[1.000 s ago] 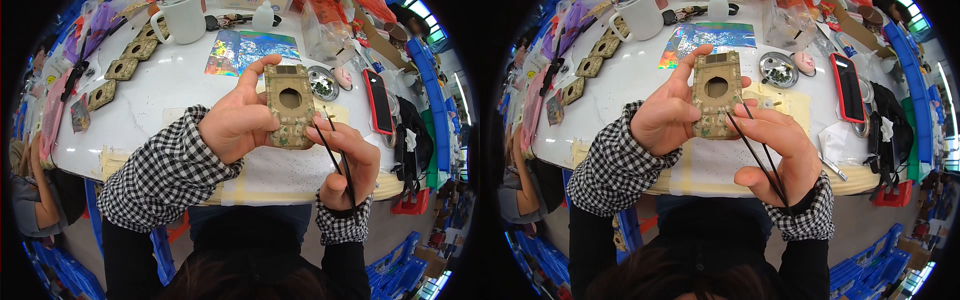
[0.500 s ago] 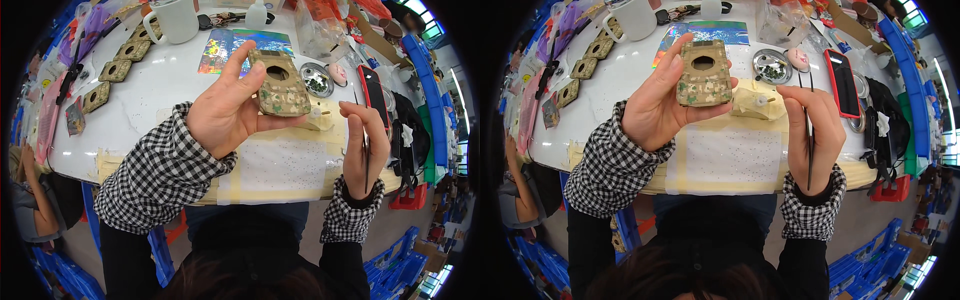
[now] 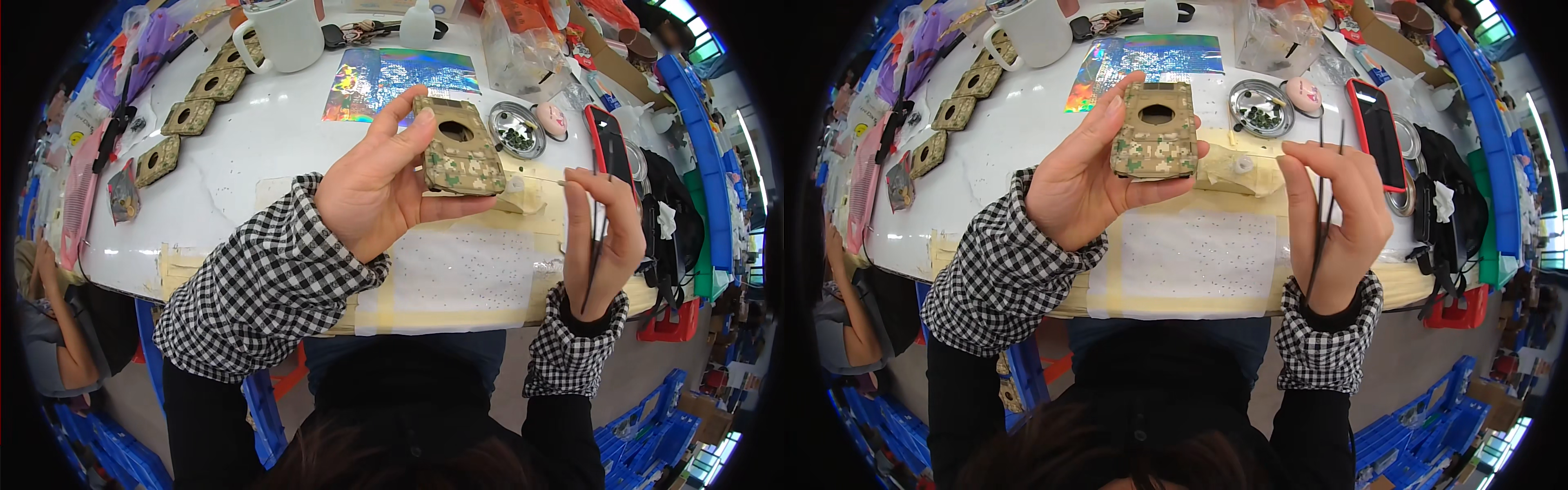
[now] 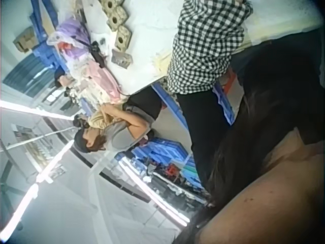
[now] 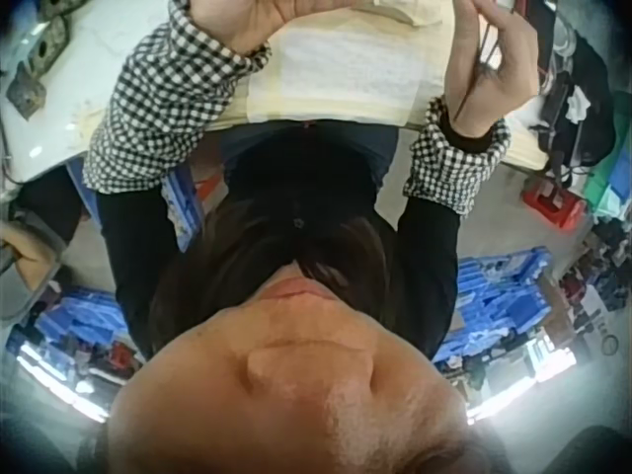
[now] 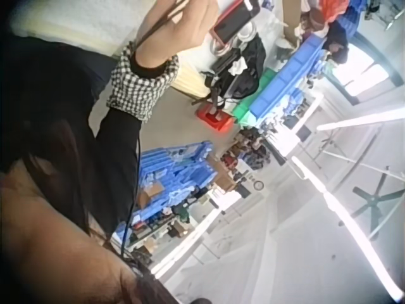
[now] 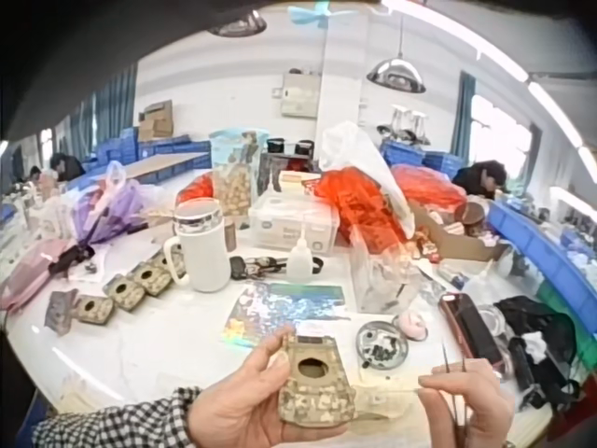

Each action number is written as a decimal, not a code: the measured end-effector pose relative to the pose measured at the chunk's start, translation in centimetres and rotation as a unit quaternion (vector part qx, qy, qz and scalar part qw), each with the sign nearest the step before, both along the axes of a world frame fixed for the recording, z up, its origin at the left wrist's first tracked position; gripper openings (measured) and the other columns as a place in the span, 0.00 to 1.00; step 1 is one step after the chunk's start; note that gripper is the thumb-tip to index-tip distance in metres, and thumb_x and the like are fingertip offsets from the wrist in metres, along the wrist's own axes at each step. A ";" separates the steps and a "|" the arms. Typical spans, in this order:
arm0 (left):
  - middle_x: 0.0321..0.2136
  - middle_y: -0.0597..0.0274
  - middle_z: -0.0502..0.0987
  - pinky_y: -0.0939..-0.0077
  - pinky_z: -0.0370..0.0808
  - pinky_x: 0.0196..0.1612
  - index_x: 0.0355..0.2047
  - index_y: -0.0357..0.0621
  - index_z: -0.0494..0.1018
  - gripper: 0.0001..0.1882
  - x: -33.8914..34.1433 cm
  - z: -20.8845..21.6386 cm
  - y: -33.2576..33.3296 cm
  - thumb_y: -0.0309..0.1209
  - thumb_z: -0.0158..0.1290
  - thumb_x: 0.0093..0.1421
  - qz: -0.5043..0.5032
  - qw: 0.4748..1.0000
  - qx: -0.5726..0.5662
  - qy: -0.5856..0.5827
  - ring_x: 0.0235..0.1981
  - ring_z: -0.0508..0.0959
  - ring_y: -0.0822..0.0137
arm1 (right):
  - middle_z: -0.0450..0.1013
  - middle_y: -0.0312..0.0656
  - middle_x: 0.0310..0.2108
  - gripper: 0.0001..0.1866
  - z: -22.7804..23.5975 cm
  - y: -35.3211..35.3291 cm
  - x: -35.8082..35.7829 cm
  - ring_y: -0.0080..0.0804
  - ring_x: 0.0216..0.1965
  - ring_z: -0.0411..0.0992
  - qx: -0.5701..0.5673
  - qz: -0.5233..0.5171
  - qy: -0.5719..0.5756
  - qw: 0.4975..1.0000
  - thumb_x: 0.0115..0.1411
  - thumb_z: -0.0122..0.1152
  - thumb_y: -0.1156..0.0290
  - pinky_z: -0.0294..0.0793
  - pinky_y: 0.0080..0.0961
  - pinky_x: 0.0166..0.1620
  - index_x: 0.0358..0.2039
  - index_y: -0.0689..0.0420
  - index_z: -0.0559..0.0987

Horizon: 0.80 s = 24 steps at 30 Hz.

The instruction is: Painting camouflage details onto toy tank hulls using a fine paintbrush.

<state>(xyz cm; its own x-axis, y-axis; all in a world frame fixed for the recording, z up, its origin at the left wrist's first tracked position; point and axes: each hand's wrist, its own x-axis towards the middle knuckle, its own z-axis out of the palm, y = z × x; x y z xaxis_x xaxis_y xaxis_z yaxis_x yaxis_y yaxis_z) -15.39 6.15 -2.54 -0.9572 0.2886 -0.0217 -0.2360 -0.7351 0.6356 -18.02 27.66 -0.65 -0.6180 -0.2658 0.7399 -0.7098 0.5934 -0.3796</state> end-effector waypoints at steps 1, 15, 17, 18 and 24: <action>0.56 0.44 0.59 0.54 0.71 0.54 0.61 0.56 0.43 0.24 0.1 0.0 0.0 0.41 0.32 0.67 0.000 1.000 -0.003 -0.002 0.56 0.64 0.47 | 0.72 0.44 0.26 0.06 0.2 -0.1 0.3 0.31 0.30 0.70 -0.034 0.000 -0.010 0.999 0.50 0.60 0.84 0.69 0.22 0.38 0.30 0.64 0.77; 0.57 0.57 0.59 0.56 0.72 0.52 0.62 0.54 0.42 0.26 0.5 0.2 0.2 0.42 0.33 0.67 -0.044 0.999 -0.022 -0.001 0.54 0.68 0.59 | 0.71 0.42 0.27 0.06 1.1 -3.1 0.0 0.28 0.28 0.67 -0.067 0.199 -0.047 0.977 0.54 0.59 0.81 0.67 0.20 0.33 0.33 0.64 0.74; 0.56 0.57 0.59 0.55 0.72 0.52 0.62 0.54 0.42 0.26 0.6 0.1 0.2 0.42 0.33 0.67 -0.042 0.999 -0.025 -0.003 0.54 0.68 0.59 | 0.70 0.42 0.26 0.06 1.0 -3.0 -0.1 0.26 0.27 0.66 -0.058 0.201 -0.050 0.977 0.54 0.58 0.82 0.66 0.19 0.32 0.34 0.64 0.73; 0.56 0.57 0.59 0.55 0.71 0.52 0.62 0.54 0.42 0.26 0.6 0.2 0.2 0.42 0.33 0.67 -0.041 0.999 -0.027 -0.003 0.54 0.68 0.60 | 0.70 0.41 0.26 0.06 1.0 -3.1 -0.1 0.25 0.26 0.66 -0.058 0.203 -0.049 0.976 0.54 0.58 0.82 0.65 0.19 0.31 0.34 0.64 0.73; 0.56 0.57 0.59 0.55 0.71 0.53 0.62 0.54 0.42 0.26 0.6 0.1 0.2 0.42 0.33 0.67 -0.040 0.999 -0.026 -0.002 0.54 0.68 0.60 | 0.69 0.40 0.25 0.05 0.8 -3.3 -0.2 0.24 0.25 0.65 -0.067 0.205 -0.038 0.976 0.54 0.58 0.82 0.64 0.18 0.29 0.32 0.63 0.74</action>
